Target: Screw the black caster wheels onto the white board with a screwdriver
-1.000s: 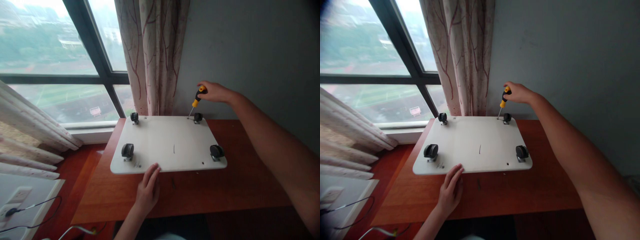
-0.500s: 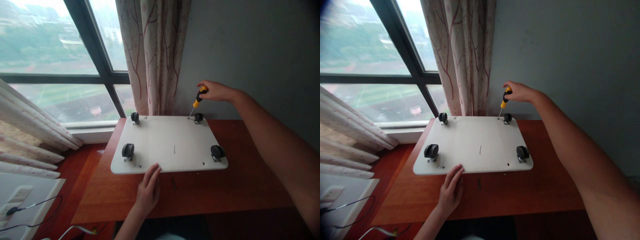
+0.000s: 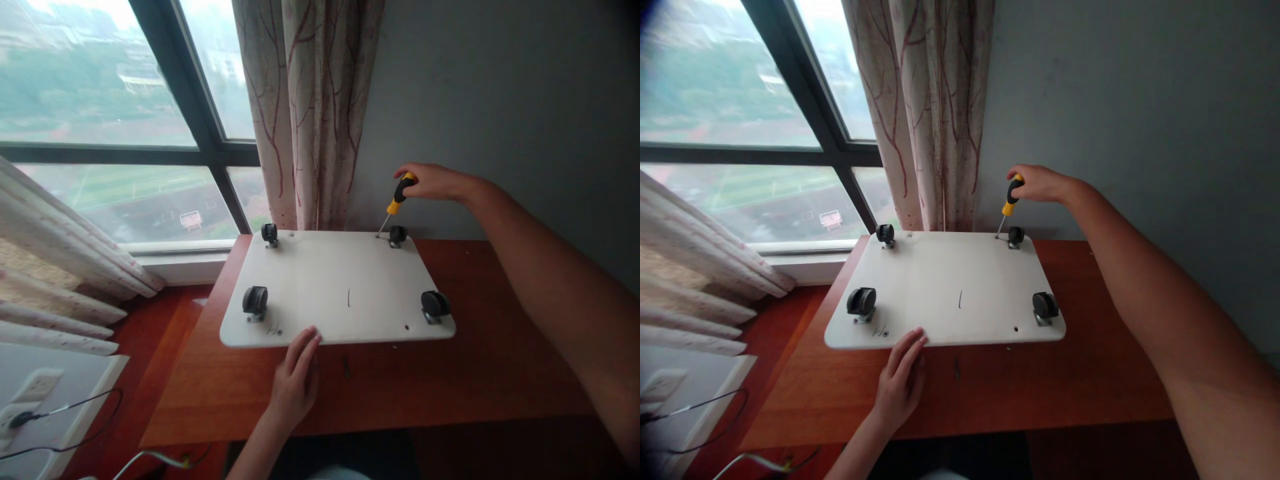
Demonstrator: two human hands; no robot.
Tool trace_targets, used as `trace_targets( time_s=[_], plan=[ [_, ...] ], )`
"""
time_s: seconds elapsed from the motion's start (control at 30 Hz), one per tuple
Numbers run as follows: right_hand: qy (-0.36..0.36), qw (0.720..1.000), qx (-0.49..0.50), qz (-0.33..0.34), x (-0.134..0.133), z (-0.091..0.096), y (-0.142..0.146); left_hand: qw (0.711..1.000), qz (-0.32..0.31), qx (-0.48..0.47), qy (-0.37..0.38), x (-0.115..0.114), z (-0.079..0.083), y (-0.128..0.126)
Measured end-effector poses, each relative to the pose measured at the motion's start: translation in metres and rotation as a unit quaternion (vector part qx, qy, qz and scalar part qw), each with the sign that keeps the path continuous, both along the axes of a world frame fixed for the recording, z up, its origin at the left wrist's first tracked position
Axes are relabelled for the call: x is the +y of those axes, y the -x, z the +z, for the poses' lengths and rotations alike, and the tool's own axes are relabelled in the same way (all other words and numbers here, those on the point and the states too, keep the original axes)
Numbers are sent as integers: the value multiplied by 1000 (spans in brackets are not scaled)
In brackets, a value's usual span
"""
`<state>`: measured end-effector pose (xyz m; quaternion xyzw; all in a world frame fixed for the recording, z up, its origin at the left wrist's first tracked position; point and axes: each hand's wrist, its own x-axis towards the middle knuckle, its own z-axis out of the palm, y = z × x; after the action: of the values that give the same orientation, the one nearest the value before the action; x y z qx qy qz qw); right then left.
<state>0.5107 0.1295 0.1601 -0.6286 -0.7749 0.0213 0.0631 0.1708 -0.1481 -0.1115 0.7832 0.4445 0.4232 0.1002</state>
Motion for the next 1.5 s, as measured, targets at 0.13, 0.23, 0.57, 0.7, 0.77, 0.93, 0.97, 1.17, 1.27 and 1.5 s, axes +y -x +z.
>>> trace_targets(
  time_s=[0.13, 0.23, 0.57, 0.7, 0.77, 0.93, 0.97, 1.17, 1.27, 1.5],
  plan=[
    [-67, 989, -66, -109, -6, -2, 5, 1000, 2, 4, 3, -1, -1, 0],
    [-61, 991, -68, -98, -8, -2, 7, 1000, 1, 6, 6, -1, -1, 1],
    [-14, 986, -90, -142, -10, 1, 5, 1000, -1, -1, -2, 0, 4, 1],
    [-64, 992, -80, -79, -8, -4, 1, 1000, -3, -3, -4, 0, 4, 1],
    [-53, 997, -45, -33, -5, -6, -3, 1000, -5, -4, -2, 0, 4, 0],
    [-24, 999, 13, -42, -7, -9, -5, 1000, -4, -3, 7, 0, 1, 0],
    [-39, 997, -8, -73, -9, -8, -4, 1000, -4, -3, 8, 0, 0, 1],
    [-80, 995, -17, -61, -12, -9, -5, 1000, -3, -4, 11, -1, -1, 1],
    [-45, 996, 72, 12, -6, -12, -10, 1000, -5, -6, 6, 0, -1, 1],
    [-75, 989, -26, -122, -16, -11, -2, 1000, -8, -5, 6, -1, 1, 1]
  ],
)
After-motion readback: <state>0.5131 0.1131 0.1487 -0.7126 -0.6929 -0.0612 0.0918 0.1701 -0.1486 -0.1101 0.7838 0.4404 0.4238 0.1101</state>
